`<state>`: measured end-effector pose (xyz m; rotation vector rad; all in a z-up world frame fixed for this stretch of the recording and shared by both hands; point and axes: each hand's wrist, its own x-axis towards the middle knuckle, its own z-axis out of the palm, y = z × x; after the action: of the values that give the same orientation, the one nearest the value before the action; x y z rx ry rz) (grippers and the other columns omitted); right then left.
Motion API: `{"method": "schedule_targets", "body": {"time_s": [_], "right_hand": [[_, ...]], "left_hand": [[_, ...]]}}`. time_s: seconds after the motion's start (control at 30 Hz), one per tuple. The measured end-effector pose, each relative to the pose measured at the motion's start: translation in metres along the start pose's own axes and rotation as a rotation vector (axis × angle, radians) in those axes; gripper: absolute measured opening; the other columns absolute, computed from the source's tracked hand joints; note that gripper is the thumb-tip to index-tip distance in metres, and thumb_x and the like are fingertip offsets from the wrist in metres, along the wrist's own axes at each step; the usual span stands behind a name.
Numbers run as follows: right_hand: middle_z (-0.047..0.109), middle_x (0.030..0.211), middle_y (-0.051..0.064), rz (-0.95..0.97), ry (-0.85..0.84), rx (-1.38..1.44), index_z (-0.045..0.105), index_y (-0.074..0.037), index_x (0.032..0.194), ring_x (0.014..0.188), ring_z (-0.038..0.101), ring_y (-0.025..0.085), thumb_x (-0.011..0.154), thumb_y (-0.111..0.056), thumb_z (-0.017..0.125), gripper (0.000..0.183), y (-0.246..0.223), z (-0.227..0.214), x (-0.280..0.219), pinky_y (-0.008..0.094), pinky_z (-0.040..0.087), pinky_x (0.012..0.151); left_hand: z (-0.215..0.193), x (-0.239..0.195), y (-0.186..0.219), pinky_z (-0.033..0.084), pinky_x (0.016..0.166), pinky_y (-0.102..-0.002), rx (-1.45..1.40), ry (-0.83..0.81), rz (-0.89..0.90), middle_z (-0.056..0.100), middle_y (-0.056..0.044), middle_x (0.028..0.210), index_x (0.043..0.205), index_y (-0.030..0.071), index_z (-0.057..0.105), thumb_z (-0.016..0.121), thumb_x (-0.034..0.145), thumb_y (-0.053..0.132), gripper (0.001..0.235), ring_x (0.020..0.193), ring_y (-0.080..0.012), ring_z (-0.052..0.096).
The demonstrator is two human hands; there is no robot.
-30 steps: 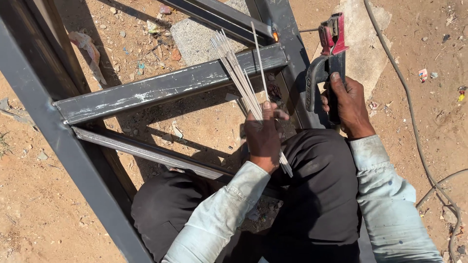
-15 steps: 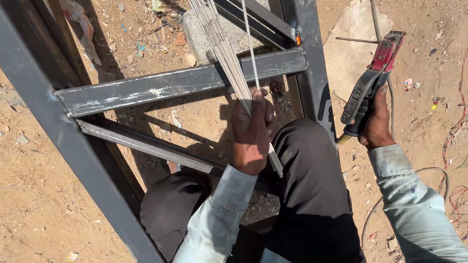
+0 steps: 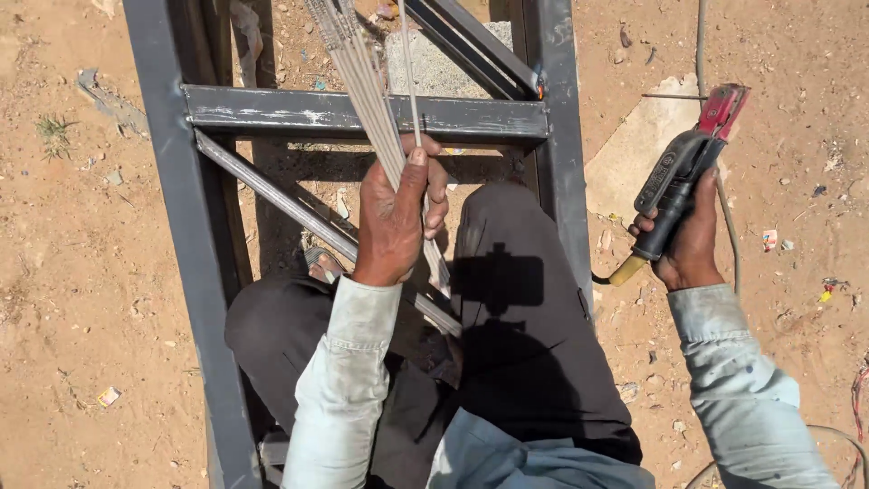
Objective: The recorder is using an arc welder to join metal beams of a structure.
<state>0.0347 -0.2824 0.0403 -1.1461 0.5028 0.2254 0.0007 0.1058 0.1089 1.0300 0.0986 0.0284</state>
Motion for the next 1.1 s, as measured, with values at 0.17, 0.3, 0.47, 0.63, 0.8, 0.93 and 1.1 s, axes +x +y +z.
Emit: {"method": "schedule_targets", "body": {"time_s": [0.17,0.3,0.47,0.63,0.8,0.93,1.1], "right_hand": [[0.051,0.070,0.005,-0.115,-0.083,-0.299,0.054,-0.009,0.103,0.056,0.049,0.016,0.105,-0.070,0.039,0.063,0.009,0.013,-0.019,0.031,0.044,0.054],[0.053,0.068,0.006,-0.030,-0.111,-0.436,0.054,-0.006,0.094,0.054,0.051,0.015,0.104,-0.067,0.044,0.063,0.034,0.039,0.006,0.030,0.045,0.051],[0.057,0.064,0.004,-0.108,-0.257,-0.666,0.057,-0.005,0.087,0.050,0.053,0.012,0.099,-0.068,0.051,0.064,0.040,0.124,0.062,0.028,0.044,0.046],[0.056,0.064,0.004,-0.008,-0.272,-0.546,0.058,-0.007,0.087,0.049,0.053,0.011,0.096,-0.071,0.050,0.066,0.080,0.138,0.062,0.028,0.045,0.045],[0.055,0.065,0.004,0.082,-0.233,-0.504,0.055,-0.007,0.085,0.050,0.054,0.012,0.096,-0.074,0.048,0.069,0.113,0.116,0.054,0.028,0.046,0.045],[0.053,0.068,0.002,-0.067,-0.228,-0.455,0.053,-0.010,0.088,0.053,0.054,0.011,0.096,-0.074,0.047,0.065,0.084,0.126,0.059,0.029,0.047,0.045],[0.055,0.065,0.004,0.177,-0.229,-0.610,0.055,-0.009,0.085,0.051,0.053,0.013,0.095,-0.072,0.047,0.065,0.106,0.113,0.039,0.031,0.048,0.045]], "left_hand": [[0.066,-0.064,-0.026,0.028,0.038,-0.020,-0.095,0.033,-0.151,0.040,0.004,0.068,0.118,0.002,0.057,0.049,0.113,0.031,0.031,0.049,-0.0026,0.035],[0.082,-0.102,-0.020,0.029,0.037,-0.019,-0.201,0.217,-0.253,0.040,0.004,0.069,0.122,0.006,0.056,0.048,0.108,0.031,0.030,0.046,-0.0026,0.034],[0.043,-0.128,-0.022,0.029,0.037,-0.020,-0.272,0.310,-0.142,0.039,0.002,0.069,0.122,0.002,0.055,0.048,0.110,0.028,0.029,0.048,-0.0031,0.033],[0.024,-0.158,-0.023,0.031,0.038,-0.020,-0.310,0.467,-0.080,0.040,0.002,0.069,0.120,0.002,0.054,0.048,0.111,0.029,0.029,0.048,-0.0041,0.035],[0.005,-0.169,-0.041,0.030,0.038,-0.019,-0.399,0.531,-0.049,0.040,0.002,0.070,0.120,0.003,0.054,0.050,0.109,0.027,0.027,0.049,-0.0042,0.035],[0.000,-0.167,-0.055,0.031,0.038,-0.020,-0.372,0.496,-0.104,0.040,0.002,0.069,0.119,0.003,0.053,0.050,0.109,0.028,0.027,0.048,-0.0042,0.035],[0.004,-0.156,-0.060,0.031,0.039,-0.021,-0.335,0.449,-0.082,0.041,0.001,0.070,0.123,0.001,0.054,0.051,0.109,0.029,0.031,0.049,-0.0043,0.036]]}}
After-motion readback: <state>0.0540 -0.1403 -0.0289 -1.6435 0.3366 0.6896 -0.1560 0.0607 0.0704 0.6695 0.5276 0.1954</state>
